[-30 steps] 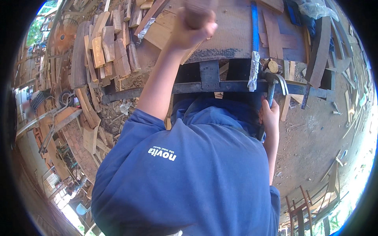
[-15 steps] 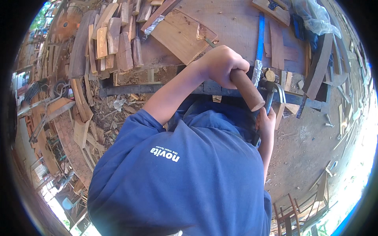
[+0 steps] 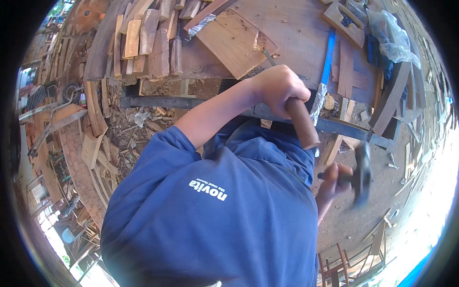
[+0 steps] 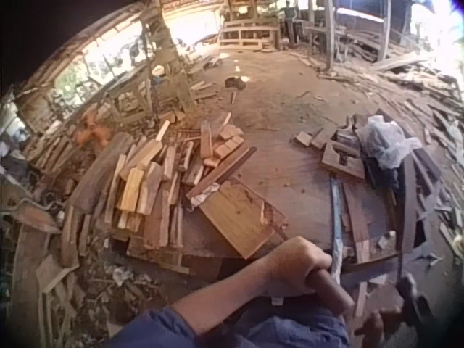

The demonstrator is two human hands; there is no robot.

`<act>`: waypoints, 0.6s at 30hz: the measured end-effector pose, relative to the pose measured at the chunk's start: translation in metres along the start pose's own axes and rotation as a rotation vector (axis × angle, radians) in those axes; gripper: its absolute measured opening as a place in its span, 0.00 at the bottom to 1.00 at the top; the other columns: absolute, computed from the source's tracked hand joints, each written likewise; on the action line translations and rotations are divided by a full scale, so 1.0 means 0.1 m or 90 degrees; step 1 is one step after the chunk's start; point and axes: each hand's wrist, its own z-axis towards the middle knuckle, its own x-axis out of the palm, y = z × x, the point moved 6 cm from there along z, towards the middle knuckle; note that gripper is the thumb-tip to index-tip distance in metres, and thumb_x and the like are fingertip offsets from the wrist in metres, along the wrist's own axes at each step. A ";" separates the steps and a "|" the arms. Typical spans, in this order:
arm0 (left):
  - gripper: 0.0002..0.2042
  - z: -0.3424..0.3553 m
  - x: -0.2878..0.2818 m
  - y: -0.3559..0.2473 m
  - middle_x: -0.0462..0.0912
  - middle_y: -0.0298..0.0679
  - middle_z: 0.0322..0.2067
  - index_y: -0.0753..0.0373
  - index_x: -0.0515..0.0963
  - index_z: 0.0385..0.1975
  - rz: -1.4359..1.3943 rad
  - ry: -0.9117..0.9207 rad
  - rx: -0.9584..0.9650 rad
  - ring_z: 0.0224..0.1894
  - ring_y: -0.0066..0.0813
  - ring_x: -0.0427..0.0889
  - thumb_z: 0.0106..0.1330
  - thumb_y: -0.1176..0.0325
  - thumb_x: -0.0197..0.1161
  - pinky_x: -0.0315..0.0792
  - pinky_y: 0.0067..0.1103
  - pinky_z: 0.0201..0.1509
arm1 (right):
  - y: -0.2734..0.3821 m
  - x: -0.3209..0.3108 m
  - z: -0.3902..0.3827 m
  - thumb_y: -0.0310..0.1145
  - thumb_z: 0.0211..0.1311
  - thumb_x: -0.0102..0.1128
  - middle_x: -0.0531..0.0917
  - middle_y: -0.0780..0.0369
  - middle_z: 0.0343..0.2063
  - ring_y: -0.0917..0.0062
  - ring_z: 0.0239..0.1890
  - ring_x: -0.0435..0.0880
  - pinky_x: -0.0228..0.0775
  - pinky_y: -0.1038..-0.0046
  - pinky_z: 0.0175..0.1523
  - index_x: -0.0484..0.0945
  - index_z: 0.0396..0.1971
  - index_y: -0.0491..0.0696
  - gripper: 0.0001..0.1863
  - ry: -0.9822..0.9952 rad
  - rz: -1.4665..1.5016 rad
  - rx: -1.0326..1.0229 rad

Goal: Chiseling and carving a piece of wood at a woodworking station using a hammer and chisel.

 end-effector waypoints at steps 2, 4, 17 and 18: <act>0.13 0.03 -0.09 -0.03 0.75 0.37 0.15 0.54 0.71 0.16 -0.043 -0.077 0.032 0.21 0.41 0.79 0.34 0.62 0.70 0.71 0.31 0.24 | 0.43 0.08 0.05 0.21 0.53 0.50 0.63 0.67 0.10 0.84 0.12 0.60 0.52 0.78 0.16 0.62 0.19 0.48 0.09 0.051 0.213 -0.074; 0.12 0.04 -0.13 -0.02 0.75 0.37 0.16 0.55 0.72 0.16 -0.038 -0.069 0.019 0.21 0.42 0.79 0.34 0.63 0.70 0.71 0.30 0.24 | 0.49 0.17 0.01 0.19 0.51 0.47 0.60 0.66 0.10 0.84 0.12 0.58 0.48 0.77 0.16 0.57 0.17 0.50 0.12 0.092 0.299 -0.122; 0.11 0.08 -0.37 0.14 0.76 0.40 0.17 0.58 0.74 0.17 -0.127 -0.151 -0.010 0.19 0.39 0.77 0.35 0.66 0.70 0.69 0.25 0.24 | 1.14 0.26 0.12 0.23 0.54 0.48 0.63 0.64 0.11 0.83 0.12 0.59 0.51 0.77 0.16 0.58 0.18 0.49 0.11 0.096 0.321 -0.132; 0.11 0.08 -0.39 0.15 0.76 0.40 0.17 0.59 0.74 0.17 -0.149 -0.157 -0.019 0.19 0.38 0.76 0.36 0.66 0.70 0.69 0.25 0.24 | 1.28 0.24 0.15 0.24 0.55 0.47 0.61 0.64 0.11 0.82 0.11 0.58 0.50 0.77 0.16 0.56 0.18 0.49 0.12 0.126 0.370 -0.195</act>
